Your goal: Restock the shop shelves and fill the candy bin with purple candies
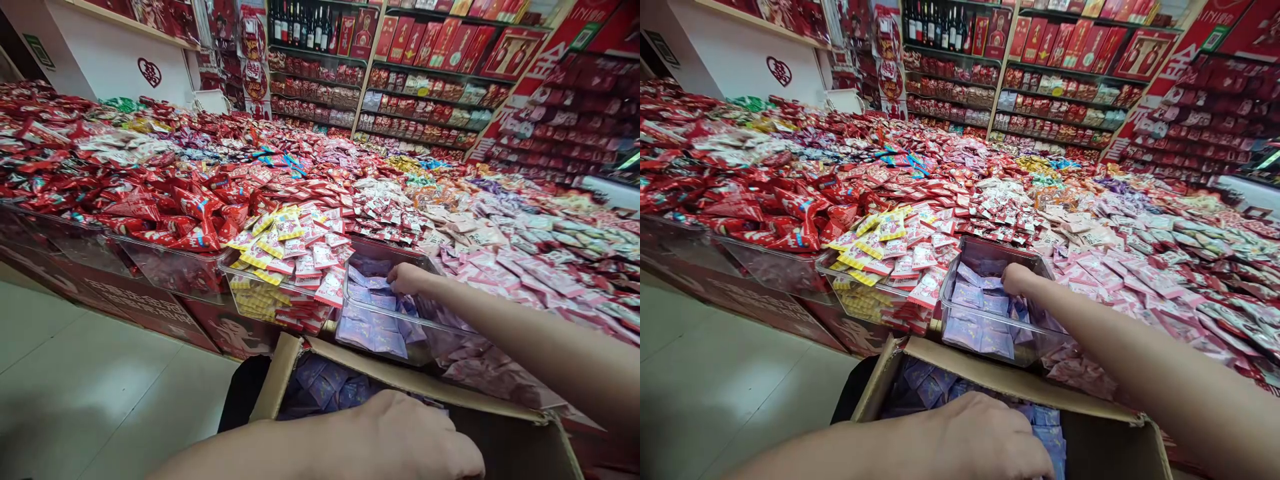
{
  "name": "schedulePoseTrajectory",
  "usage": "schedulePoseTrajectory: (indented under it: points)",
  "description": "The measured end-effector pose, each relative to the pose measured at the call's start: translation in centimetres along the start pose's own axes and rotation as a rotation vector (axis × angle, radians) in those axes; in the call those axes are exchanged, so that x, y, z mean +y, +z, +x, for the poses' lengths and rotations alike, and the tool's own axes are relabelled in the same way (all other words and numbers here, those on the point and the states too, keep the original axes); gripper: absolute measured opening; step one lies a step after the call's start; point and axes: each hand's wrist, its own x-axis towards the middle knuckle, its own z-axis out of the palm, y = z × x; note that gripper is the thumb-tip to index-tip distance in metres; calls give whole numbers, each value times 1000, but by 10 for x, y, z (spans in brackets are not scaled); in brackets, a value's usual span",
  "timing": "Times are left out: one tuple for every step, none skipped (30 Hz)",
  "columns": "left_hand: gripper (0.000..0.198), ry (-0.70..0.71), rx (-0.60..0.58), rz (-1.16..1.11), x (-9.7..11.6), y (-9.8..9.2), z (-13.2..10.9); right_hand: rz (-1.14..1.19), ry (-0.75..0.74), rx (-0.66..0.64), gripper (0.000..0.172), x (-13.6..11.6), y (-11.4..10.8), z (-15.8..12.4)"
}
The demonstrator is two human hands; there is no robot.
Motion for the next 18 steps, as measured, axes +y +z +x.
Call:
schedulePoseTrajectory:
  points:
    - [20, 3, -8, 2, 0, 0, 0, -47, -16, -25, 23, 0, 1, -1]
    - [21, 10, -21, 0, -1, -1, 0, -94, -32, -43, 22, 0, 2, -1]
    - [21, 17, -35, -4, -1, -1, 0, -136, -52, -48, 20, -1, 3, -1]
    - [22, 24, -46, -9, -1, 0, 0, -172, -80, -40, 18, -2, 3, -2]
    - [22, 31, -52, -13, -2, 0, 0, -200, -119, -23, 17, -3, 3, -2]
    - [22, 35, -53, -16, -2, 1, 0, -221, -168, -2, 18, -5, 2, -1]
    - [21, 35, -52, -18, -2, 2, 0, -235, -223, 18, 21, -7, 2, -1]
    - [21, 35, -48, -17, -3, 3, 0, -247, -276, 32, 25, -9, 1, 0]
    - [21, 34, -47, -15, -3, 4, 0, -260, -320, 36, 28, -11, 1, 1]
    - [21, 31, -51, -10, -2, 4, 0, -276, -353, 33, 29, -12, 1, 2]
    - [21, 25, -62, -4, -2, 4, 0, -295, -373, 26, 29, -13, 2, 3]
    - [21, 18, -76, 3, -2, 3, 0, -314, -384, 20, 27, -13, 3, 5]
    - [21, 12, -94, 7, -1, 2, 0, -332, -392, 16, 25, -13, 5, 5]
    - [21, 5, -117, 10, -1, 0, 0, -347, -400, 15, 24, -13, 6, 6]
    - [22, -2, -141, 12, 0, -3, 0, -359, -408, 17, 25, -12, 8, 7]
    - [23, -9, -165, 14, 0, -5, 1, -366, -416, 21, 25, -12, 8, 7]
    - [24, -14, -190, 13, 1, -8, 1, -370, -422, 28, 25, -11, 8, 7]
    - [24, -17, -214, 10, 2, -10, 2, -371, -426, 37, 25, -12, 7, 7]
